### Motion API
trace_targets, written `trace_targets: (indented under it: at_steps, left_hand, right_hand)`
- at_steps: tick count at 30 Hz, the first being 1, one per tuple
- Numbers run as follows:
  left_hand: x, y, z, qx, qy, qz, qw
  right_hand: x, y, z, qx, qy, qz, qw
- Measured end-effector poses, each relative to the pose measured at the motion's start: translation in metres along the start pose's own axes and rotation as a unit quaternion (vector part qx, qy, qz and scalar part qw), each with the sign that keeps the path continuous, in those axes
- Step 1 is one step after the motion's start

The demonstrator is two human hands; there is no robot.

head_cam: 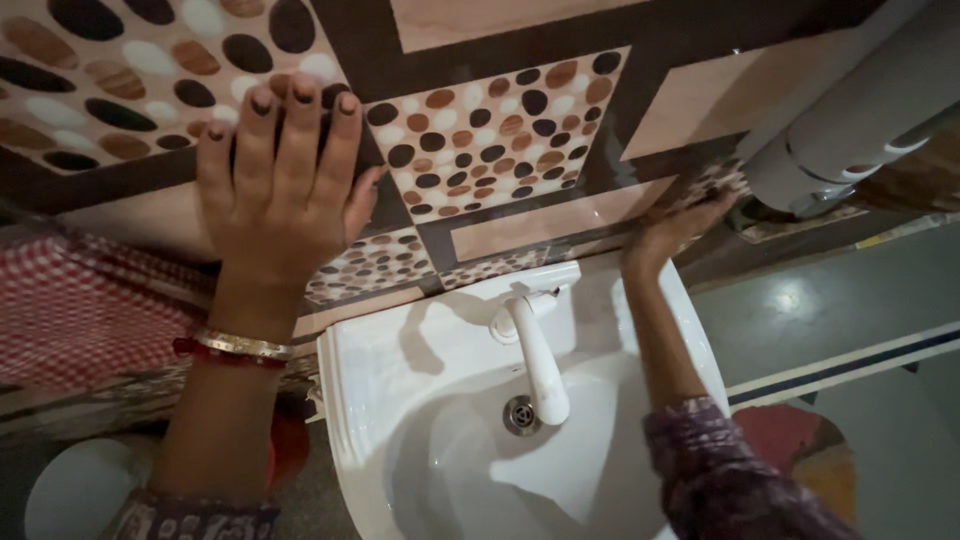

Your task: The person washes their hands at a sink, then wipes down the exterior of a wall-mounted soap dispenser and the surrounding tiled wall with a white cloth.

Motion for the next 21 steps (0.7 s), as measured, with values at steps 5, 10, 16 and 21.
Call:
trace_targets:
  at_steps: [5,10,16,21]
  left_hand:
    - [-0.001,0.000,-0.001,-0.035,-0.010,-0.019,0.999]
    - [-0.005,-0.005,-0.001,-0.053,-0.021,-0.029,0.998]
    - [-0.008,0.005,-0.008,-0.062,-0.006,-0.020,0.998]
    - [-0.013,-0.002,-0.010,0.009,-0.017,-0.043,0.999]
  right_hand:
    - [0.059,-0.038,-0.039,-0.013,-0.291,-0.022,0.956]
    - [0.088,-0.017,0.020,-0.015,0.101,0.195,0.975]
    - [0.071,-0.014,0.009,0.256,0.587,0.402,0.655]
    - [0.062,-0.042,0.068,0.096,0.811,0.315,0.483]
Point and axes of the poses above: each hand's wrist, its own x-axis away from the middle knuckle, its own y-axis out of the back of the hand, z = x × y, the point moved 6 cm from there along -x, towards the middle knuckle, and after that the axes turned 4 degrees about -z, right-handed, at the moved point
